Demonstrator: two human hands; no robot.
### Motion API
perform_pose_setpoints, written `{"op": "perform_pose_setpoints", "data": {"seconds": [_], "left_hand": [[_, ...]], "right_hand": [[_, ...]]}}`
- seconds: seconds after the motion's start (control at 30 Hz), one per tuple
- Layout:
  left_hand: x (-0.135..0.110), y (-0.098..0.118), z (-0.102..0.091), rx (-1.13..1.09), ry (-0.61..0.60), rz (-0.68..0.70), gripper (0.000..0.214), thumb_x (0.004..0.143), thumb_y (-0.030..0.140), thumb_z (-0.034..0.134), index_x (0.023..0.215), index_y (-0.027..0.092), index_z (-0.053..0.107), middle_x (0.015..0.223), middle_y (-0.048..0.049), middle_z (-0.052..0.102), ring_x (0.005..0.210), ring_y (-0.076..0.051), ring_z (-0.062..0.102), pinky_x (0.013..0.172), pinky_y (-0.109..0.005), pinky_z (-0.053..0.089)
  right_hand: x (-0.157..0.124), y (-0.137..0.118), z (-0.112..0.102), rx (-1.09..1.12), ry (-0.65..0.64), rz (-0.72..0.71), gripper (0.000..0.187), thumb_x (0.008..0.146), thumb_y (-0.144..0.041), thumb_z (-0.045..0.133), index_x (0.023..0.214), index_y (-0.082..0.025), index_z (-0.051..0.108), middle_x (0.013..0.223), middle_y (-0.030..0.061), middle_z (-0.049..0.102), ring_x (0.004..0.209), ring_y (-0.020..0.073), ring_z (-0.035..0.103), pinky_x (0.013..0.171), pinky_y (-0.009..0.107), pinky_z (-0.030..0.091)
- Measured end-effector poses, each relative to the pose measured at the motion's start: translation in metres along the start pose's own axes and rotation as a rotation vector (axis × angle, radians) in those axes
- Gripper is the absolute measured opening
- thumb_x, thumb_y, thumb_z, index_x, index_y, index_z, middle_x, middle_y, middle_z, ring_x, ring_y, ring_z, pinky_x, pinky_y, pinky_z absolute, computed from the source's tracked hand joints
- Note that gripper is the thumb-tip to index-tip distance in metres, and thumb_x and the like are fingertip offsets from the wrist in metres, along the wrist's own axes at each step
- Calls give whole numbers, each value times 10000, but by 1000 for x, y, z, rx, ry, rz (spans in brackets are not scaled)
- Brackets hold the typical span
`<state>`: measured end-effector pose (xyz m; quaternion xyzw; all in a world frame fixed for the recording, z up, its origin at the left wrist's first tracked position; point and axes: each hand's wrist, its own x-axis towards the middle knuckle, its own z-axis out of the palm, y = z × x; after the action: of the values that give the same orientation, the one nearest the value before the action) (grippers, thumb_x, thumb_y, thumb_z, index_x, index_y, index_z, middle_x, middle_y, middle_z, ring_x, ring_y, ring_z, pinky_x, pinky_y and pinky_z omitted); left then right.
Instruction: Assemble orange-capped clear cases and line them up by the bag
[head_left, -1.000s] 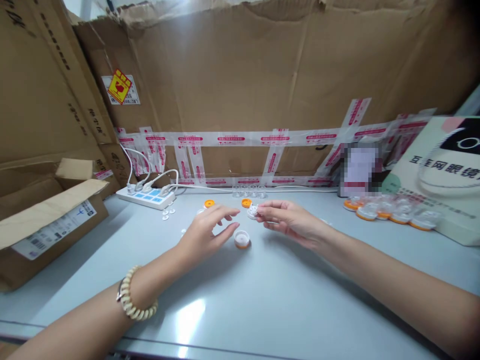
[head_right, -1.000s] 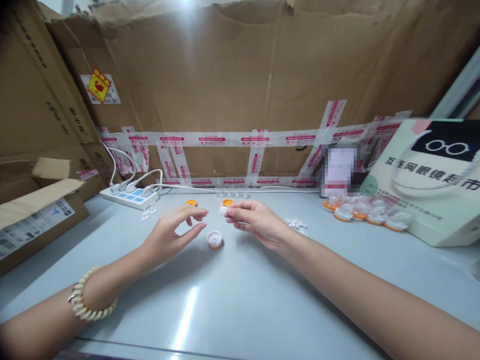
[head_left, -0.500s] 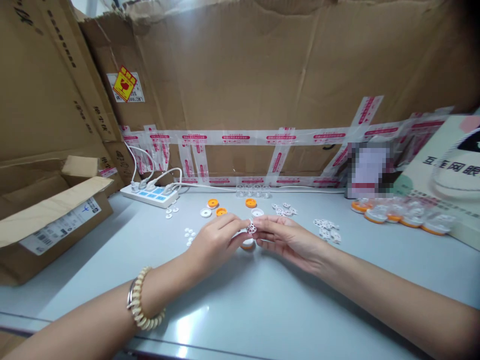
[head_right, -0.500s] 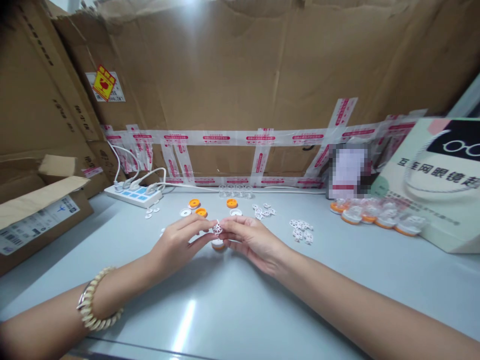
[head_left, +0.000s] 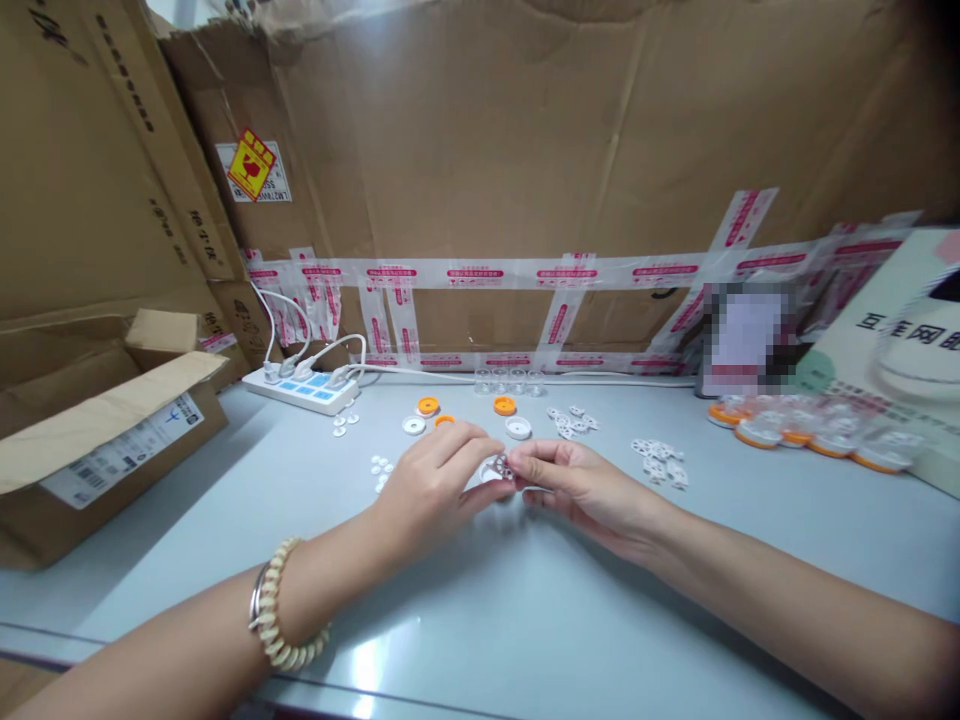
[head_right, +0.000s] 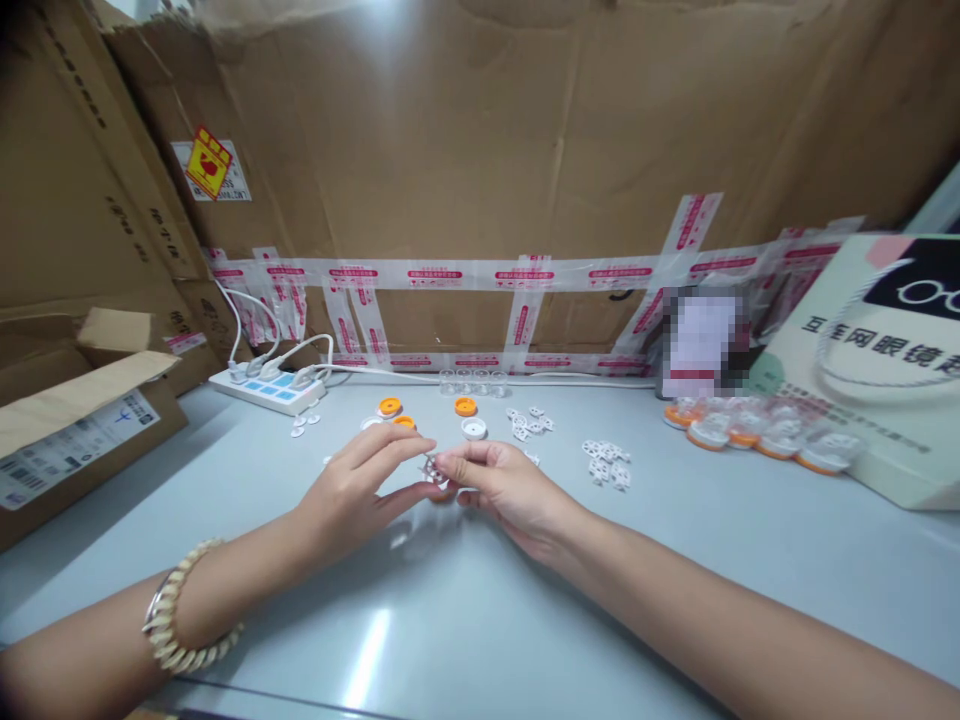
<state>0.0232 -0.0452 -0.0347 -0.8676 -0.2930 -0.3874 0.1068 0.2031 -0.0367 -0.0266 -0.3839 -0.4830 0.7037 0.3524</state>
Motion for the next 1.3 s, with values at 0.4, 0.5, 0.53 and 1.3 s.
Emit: {"op": "perform_pose_setpoints", "data": {"seconds": [0.4,0.5,0.53,1.3], "left_hand": [[-1,-5,0,-141,-60,-82,130,838,151,531,950,141,596,867,-73,654,789,-164,603,701,-304,497],[0,-6,-2,-160,-45,-154,136,831,149,542,959,144,586,880,-71,640,823,-166,589,729,-311,486],[0,-6,-2,-162,-50,-176,132,830,154,545,957,148,582,871,-67,632,819,-164,584,721,-307,484],[4,-17,-11,-181,21,-316,122,815,177,570,936,167,580,845,-40,625,750,-137,570,632,-262,449]], "right_hand": [[10,-15,-20,-314,-4,-68,357,631,-523,671,694,-173,660,768,32,648,721,135,565,686,279,409],[18,-41,-66,-727,299,-288,321,623,-495,663,698,-183,643,730,30,641,719,161,557,693,291,405],[19,-50,-85,-858,387,-296,301,625,-478,656,670,-182,626,715,34,636,714,170,556,682,293,404],[22,-58,-155,-1274,192,46,250,576,-381,670,718,-175,667,697,34,666,682,186,600,616,274,431]]}}
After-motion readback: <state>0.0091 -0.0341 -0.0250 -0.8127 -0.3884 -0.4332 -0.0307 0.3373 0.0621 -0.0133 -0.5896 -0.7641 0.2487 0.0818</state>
